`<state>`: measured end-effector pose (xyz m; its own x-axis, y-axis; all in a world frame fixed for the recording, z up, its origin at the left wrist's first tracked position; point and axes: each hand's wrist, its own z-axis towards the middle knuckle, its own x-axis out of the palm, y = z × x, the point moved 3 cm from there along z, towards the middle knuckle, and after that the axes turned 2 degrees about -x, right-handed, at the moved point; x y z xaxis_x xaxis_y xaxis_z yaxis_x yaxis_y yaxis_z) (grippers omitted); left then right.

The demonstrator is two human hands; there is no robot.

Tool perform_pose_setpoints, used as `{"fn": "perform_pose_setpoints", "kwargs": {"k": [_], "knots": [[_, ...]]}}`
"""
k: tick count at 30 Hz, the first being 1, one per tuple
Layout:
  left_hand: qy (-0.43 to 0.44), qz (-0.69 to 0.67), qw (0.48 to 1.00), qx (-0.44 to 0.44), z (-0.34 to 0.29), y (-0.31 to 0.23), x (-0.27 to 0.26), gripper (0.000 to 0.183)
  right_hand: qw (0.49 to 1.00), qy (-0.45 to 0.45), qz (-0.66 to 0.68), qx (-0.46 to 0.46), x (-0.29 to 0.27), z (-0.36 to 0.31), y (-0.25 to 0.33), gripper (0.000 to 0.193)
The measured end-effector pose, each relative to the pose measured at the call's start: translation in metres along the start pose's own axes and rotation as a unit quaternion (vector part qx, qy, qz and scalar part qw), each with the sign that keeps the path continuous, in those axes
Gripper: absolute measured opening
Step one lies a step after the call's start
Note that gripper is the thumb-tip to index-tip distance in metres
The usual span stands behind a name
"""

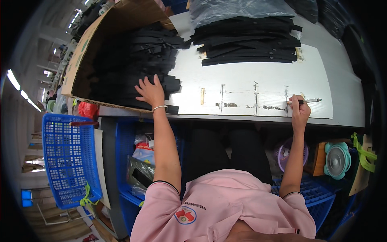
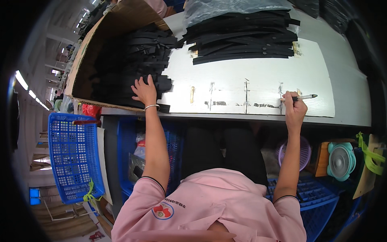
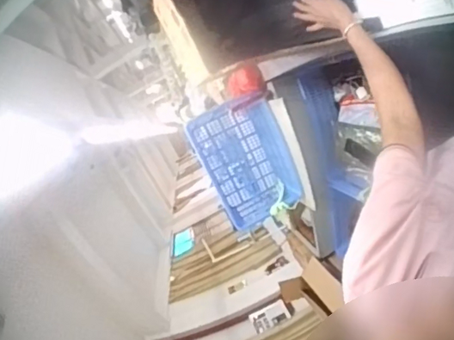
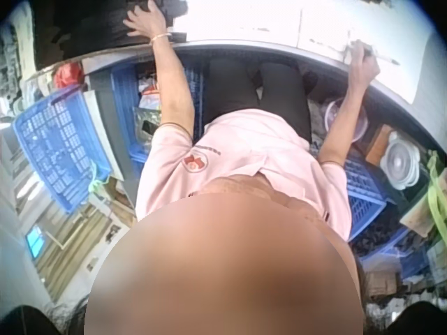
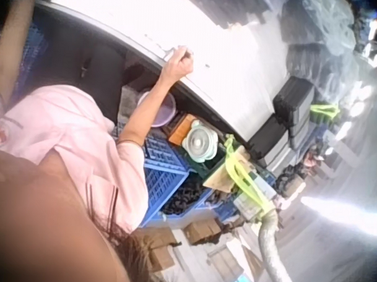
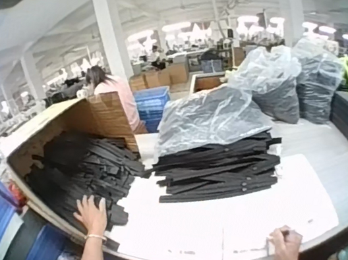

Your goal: The recorder is inspecting and marking individual black zippers on a workbench, then placing them into a plastic bag or container.

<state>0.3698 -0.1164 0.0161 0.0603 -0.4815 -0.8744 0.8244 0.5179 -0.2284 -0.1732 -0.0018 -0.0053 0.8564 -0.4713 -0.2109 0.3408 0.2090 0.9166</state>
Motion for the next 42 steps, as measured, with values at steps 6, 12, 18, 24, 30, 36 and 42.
{"fn": "perform_pose_setpoints", "kwargs": {"k": [6,12,18,24,30,36,42], "knots": [[0.035,-0.034,0.999,0.023,-0.039,-0.036,-0.001,0.061,1.000,0.004,0.007,0.007,-0.004,0.000,-0.001,0.020],[0.097,-0.131,0.984,0.070,-0.059,-0.040,-0.006,0.054,1.000,0.001,0.015,0.014,0.001,0.001,0.002,0.021],[0.086,-0.192,0.959,0.189,-0.073,-0.051,-0.042,0.058,1.000,-0.014,-0.014,-0.002,-0.004,0.001,0.003,0.020],[0.165,-0.086,0.932,0.311,-0.078,-0.064,-0.019,0.052,1.000,-0.019,-0.013,-0.002,0.000,0.001,0.004,0.022],[0.114,-0.038,0.971,0.209,-0.043,-0.066,0.004,0.052,1.000,-0.020,-0.010,0.008,0.001,0.002,0.005,0.022],[0.104,-0.180,0.947,0.244,-0.053,-0.045,-0.015,0.057,1.000,-0.010,-0.018,-0.002,0.000,0.002,0.001,0.021],[0.094,-0.181,0.947,0.248,-0.047,-0.028,-0.040,0.058,0.999,-0.015,-0.035,-0.002,-0.004,0.002,0.003,0.021]]}}
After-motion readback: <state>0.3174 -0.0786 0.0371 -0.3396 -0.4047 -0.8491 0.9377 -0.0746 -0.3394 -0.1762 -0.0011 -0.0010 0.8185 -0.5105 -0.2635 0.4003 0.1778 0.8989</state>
